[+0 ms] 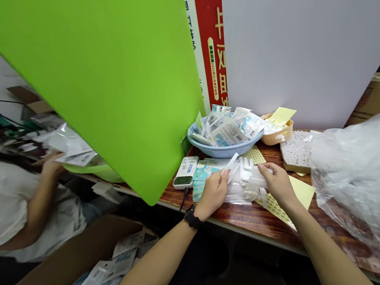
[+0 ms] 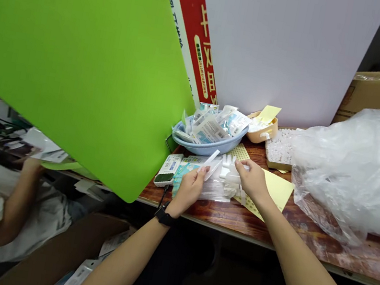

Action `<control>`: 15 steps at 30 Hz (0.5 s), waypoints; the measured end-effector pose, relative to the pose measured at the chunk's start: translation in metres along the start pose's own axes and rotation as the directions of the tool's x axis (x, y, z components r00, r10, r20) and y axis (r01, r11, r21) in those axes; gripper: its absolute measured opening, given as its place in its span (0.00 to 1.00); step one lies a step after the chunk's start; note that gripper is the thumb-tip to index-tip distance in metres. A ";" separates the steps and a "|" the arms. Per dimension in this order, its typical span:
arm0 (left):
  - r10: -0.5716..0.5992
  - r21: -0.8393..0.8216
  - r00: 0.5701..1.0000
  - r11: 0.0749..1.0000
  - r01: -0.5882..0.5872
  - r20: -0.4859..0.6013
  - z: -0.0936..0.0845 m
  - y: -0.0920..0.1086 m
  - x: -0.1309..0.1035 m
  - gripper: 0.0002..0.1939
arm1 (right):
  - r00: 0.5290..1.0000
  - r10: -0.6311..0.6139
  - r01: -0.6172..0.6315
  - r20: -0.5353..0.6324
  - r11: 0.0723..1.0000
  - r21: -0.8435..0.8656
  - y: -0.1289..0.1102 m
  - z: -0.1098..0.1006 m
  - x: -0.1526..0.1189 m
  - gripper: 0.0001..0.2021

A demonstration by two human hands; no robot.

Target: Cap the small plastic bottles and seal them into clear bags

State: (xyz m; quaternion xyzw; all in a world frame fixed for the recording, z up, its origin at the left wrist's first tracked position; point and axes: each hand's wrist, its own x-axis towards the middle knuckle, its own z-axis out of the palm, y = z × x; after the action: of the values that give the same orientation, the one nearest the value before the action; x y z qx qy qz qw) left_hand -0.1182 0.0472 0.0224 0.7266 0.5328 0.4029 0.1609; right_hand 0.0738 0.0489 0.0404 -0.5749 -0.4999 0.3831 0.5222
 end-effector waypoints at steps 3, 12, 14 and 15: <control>0.018 -0.062 0.999 0.998 -0.020 -0.029 -0.003 0.000 -0.002 0.25 | 0.997 0.056 -0.056 0.054 0.998 0.014 -0.005 0.008 -0.003 0.16; 0.291 -0.039 0.938 0.957 -0.289 0.190 -0.002 0.013 -0.019 0.25 | 0.991 0.134 -0.136 0.030 0.986 0.097 -0.002 0.023 0.003 0.18; 0.330 0.073 0.923 0.934 -0.350 0.200 0.001 0.015 -0.021 0.24 | 0.996 0.080 -0.076 -0.037 0.994 0.083 0.000 0.026 0.004 0.18; 0.357 0.116 0.917 0.918 -0.380 0.180 0.004 0.016 -0.022 0.24 | 0.997 0.042 -0.037 -0.066 0.996 0.079 0.000 0.028 0.004 0.19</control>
State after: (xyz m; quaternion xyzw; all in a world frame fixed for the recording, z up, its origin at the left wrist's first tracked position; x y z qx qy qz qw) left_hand -0.1075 0.0224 0.0218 0.8530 0.4005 0.3275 0.0683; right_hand 0.0478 0.0583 0.0359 -0.5767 -0.4550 0.3928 0.5532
